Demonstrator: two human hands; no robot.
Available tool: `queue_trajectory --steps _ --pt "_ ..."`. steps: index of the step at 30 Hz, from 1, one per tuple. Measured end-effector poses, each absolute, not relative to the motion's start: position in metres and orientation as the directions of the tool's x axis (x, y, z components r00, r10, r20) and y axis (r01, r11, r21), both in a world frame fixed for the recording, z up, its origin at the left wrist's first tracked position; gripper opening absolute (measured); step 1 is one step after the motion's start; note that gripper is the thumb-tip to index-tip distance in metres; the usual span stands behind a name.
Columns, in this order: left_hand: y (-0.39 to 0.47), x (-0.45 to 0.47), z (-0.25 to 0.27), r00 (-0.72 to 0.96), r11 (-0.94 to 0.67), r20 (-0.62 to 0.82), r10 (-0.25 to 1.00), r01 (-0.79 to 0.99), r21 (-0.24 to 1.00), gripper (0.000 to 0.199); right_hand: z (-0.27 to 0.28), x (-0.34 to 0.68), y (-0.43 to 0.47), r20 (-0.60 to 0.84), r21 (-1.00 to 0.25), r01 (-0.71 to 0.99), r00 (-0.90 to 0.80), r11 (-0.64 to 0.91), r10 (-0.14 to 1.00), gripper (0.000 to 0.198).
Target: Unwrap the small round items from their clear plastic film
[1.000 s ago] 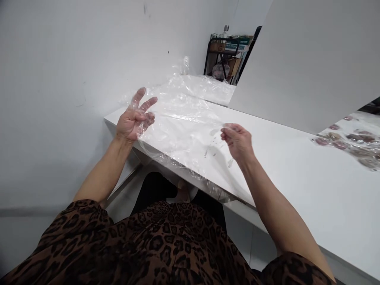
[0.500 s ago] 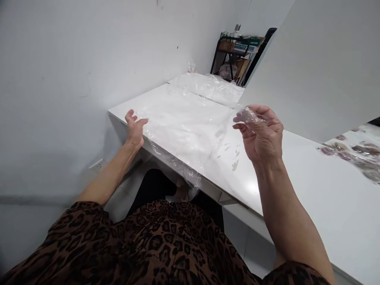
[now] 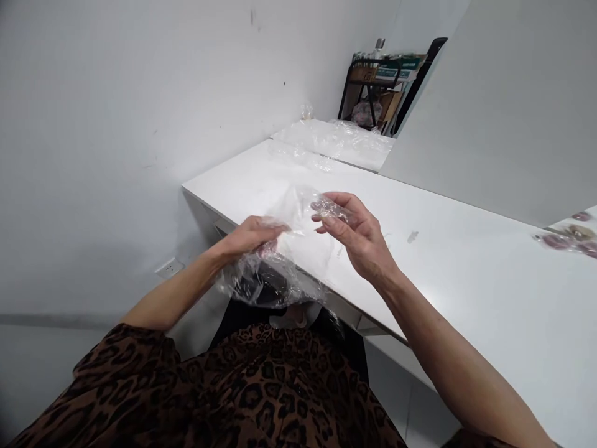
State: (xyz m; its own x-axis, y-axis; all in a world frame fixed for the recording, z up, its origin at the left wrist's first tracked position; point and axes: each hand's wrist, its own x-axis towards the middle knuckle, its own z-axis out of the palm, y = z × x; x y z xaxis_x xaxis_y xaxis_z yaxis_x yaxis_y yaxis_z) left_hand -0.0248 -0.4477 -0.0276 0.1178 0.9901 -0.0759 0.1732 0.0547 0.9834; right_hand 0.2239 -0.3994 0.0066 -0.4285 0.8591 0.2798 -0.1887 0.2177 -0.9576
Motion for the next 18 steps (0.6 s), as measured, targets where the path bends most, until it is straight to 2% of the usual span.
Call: queue_trajectory --steps 3,5,7,9,12,15,18 --pt "-0.434 -0.045 -0.01 -0.073 0.174 -0.194 0.978 -0.223 0.959 0.014 -0.024 0.244 -0.384 0.214 -0.976 -0.118 -0.377 0.182 0.901 0.044" --pt "-0.418 -0.057 0.003 -0.213 0.127 -0.235 0.948 -0.422 0.898 0.014 -0.047 0.256 -0.375 0.135 -0.991 -0.058 -0.354 0.122 0.925 0.048" --pt "-0.398 -0.064 0.013 -0.313 0.044 -0.239 0.919 -0.521 0.852 0.01 -0.067 0.265 -0.368 0.064 -0.998 0.005 -0.352 0.07 0.934 0.052" --pt "-0.374 -0.07 0.02 -0.377 -0.051 -0.182 0.908 -0.531 0.846 0.01 -0.084 0.271 -0.364 0.011 -0.998 0.058 -0.365 0.035 0.931 0.056" --pt "-0.326 -0.077 0.029 -0.434 -0.175 -0.04 0.9 -0.445 0.878 0.013 -0.098 0.274 -0.362 -0.023 -0.994 0.105 -0.4 0.021 0.916 0.056" --pt "-0.264 -0.083 0.044 -0.454 -0.263 0.099 0.886 -0.314 0.913 0.023 -0.1 0.274 -0.362 -0.005 -0.987 0.148 -0.44 0.067 0.898 0.053" --pt "-0.194 -0.08 0.069 -0.452 -0.28 0.167 0.876 -0.195 0.94 0.025 -0.097 0.273 -0.362 0.022 -0.969 0.207 -0.482 0.138 0.876 0.046"
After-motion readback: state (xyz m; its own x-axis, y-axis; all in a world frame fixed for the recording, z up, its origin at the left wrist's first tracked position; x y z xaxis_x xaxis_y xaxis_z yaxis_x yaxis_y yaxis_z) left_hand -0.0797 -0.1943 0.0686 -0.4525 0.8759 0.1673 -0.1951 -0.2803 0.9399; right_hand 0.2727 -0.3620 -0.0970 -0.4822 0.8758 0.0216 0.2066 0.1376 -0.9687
